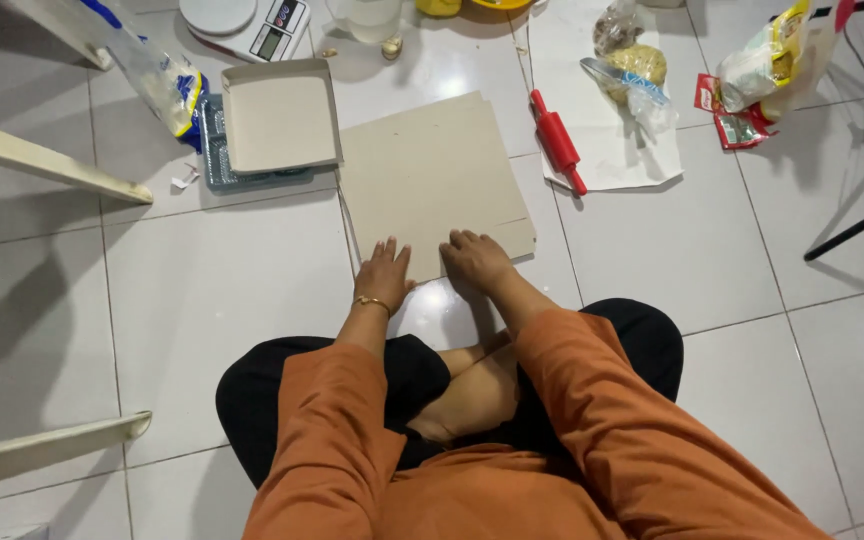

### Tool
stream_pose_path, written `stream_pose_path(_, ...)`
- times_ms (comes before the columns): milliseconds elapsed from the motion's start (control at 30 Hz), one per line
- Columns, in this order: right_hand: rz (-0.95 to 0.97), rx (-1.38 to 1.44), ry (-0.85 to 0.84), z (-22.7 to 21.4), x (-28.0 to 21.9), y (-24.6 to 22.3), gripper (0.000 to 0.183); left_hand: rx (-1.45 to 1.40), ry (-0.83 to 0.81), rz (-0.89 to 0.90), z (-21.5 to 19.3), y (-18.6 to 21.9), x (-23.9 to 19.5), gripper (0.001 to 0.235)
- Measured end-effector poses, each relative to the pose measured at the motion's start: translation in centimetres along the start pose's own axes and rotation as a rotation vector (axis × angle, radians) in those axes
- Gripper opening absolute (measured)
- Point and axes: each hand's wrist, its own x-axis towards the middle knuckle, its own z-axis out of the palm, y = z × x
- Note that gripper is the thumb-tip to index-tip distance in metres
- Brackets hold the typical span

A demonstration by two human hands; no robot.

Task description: The person sits on the floor and assembles a flat-packed cardboard box by hand. They fold the side flaps and tuck the tabs into the corresponding slots to form the box structure.

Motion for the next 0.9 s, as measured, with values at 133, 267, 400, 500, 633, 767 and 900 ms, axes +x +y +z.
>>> stream_pose_path(133, -0.069, -0.001, 0.078, 0.1, 0.0, -0.6, 0.036, 0.056, 0.018, -0.033, 1.5, -1.3, 0.6, 0.071)
stream_pose_path(267, -0.122, -0.057, 0.279, 0.9, 1.2, -1.5, 0.032, 0.060, 0.010, -0.102, -1.2, -0.9, -0.7, 0.068)
stream_pose_path(400, -0.169, -0.115, 0.256, -0.1, 0.7, -1.8, 0.035, 0.076, 0.058, 0.020, -1.3, -0.4, -0.8, 0.071)
stream_pose_path(500, -0.169, -0.133, 0.256, 0.6, 1.2, -1.3, 0.036, 0.088, 0.247, 0.152, 2.0, -0.9, 1.6, 0.063)
stream_pose_path(633, -0.168, -0.143, 0.199, -2.7, 0.0, -1.7, 0.035, 0.073, 0.445, 0.217, 4.8, -2.0, 3.8, 0.040)
stream_pose_path(767, -0.062, -0.144, 0.177, -1.2, 0.5, -0.6, 0.046, 0.046, 0.579, 0.220, 5.8, -2.5, 4.2, 0.032)
stream_pose_path(900, -0.041, -0.093, 0.135, 1.3, 1.5, 1.7, 0.033, 0.002, 0.533, 0.180, 4.7, -2.3, 3.7, 0.030)
